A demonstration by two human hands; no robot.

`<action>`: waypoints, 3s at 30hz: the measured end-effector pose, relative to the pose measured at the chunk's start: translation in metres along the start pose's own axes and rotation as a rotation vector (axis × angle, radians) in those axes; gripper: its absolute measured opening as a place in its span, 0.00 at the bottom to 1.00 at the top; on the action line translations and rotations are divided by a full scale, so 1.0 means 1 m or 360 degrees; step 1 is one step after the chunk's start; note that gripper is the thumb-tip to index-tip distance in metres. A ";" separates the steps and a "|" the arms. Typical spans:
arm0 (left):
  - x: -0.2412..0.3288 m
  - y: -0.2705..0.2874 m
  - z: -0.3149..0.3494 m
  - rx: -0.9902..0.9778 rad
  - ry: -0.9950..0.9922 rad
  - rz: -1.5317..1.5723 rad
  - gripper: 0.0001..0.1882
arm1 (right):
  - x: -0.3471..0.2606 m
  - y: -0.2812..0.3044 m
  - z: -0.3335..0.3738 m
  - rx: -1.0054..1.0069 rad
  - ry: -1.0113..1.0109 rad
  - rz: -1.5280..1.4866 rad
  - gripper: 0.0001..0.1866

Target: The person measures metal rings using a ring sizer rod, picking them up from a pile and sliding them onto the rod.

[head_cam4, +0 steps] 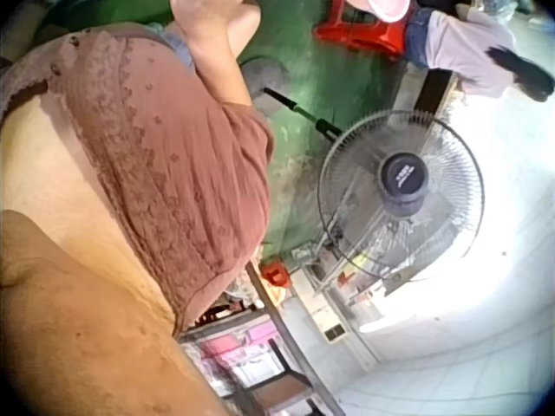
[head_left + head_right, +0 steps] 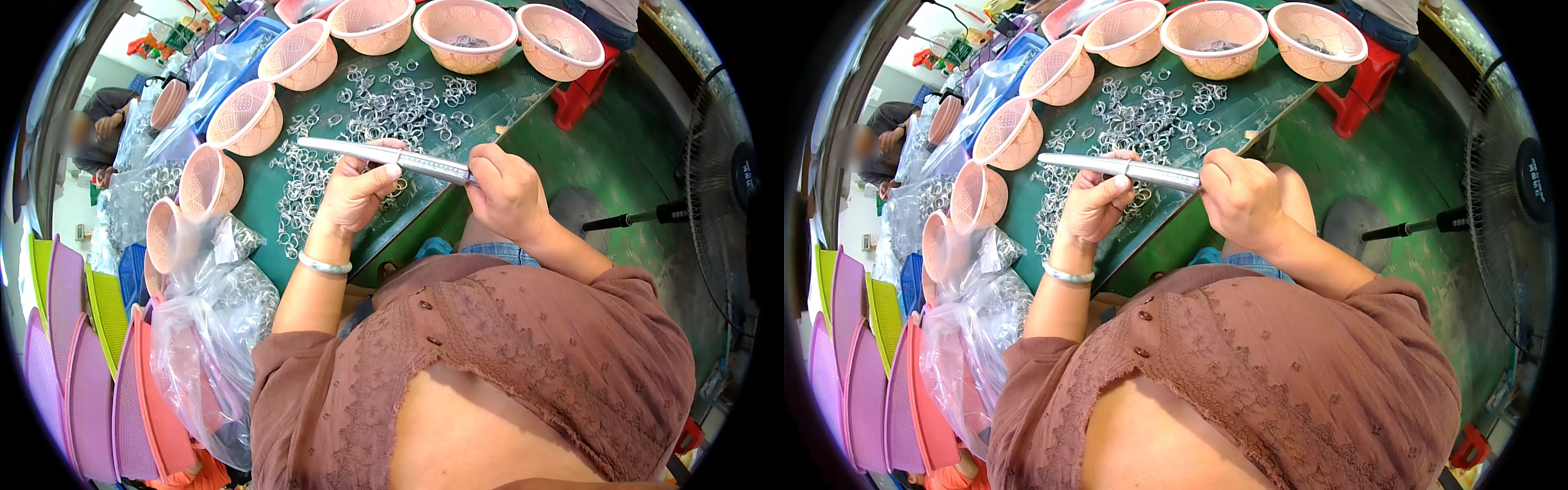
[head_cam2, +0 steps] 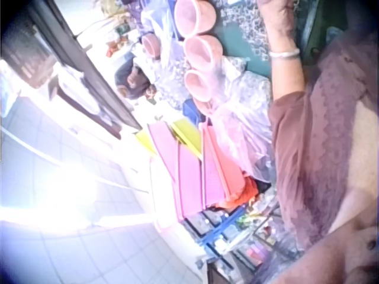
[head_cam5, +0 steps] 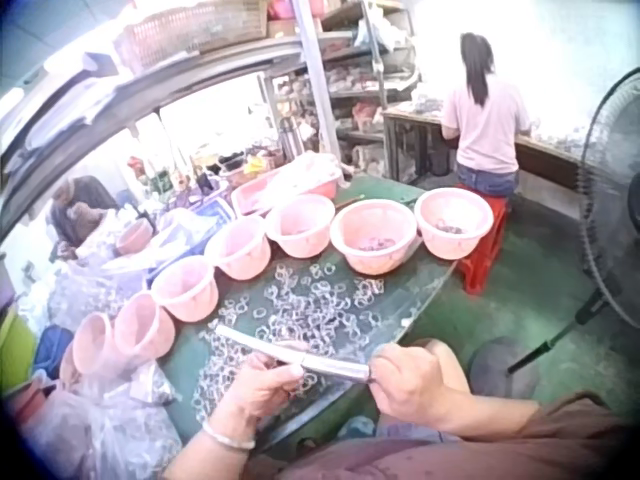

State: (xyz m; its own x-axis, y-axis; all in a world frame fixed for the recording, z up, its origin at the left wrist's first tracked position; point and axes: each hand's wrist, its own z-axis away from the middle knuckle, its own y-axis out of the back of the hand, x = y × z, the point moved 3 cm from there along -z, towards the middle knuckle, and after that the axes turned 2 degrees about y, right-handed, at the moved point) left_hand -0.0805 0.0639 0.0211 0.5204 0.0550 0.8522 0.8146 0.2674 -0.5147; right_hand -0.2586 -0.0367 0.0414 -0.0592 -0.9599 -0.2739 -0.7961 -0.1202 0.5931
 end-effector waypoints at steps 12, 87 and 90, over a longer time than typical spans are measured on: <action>0.003 -0.006 0.008 0.0009 -0.0073 -0.0194 0.20 | -0.001 -0.001 0.004 0.0005 0.0033 -0.0040 0.10; 0.094 0.080 -0.103 0.0138 0.0227 -0.2983 0.16 | 0.065 0.023 0.052 -0.0003 -0.0947 -0.0800 0.06; 0.075 0.108 -0.087 0.0043 -0.0001 -0.2867 0.18 | 0.060 0.013 0.045 -0.0043 -0.0875 -0.0839 0.07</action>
State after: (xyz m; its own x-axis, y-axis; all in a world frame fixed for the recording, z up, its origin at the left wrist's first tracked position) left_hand 0.0688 0.0127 0.0217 -0.9071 -0.2902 0.3049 0.3167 0.0068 0.9485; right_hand -0.2997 -0.0842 -0.0010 0.0276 -0.5105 -0.8594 -0.7874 -0.5408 0.2959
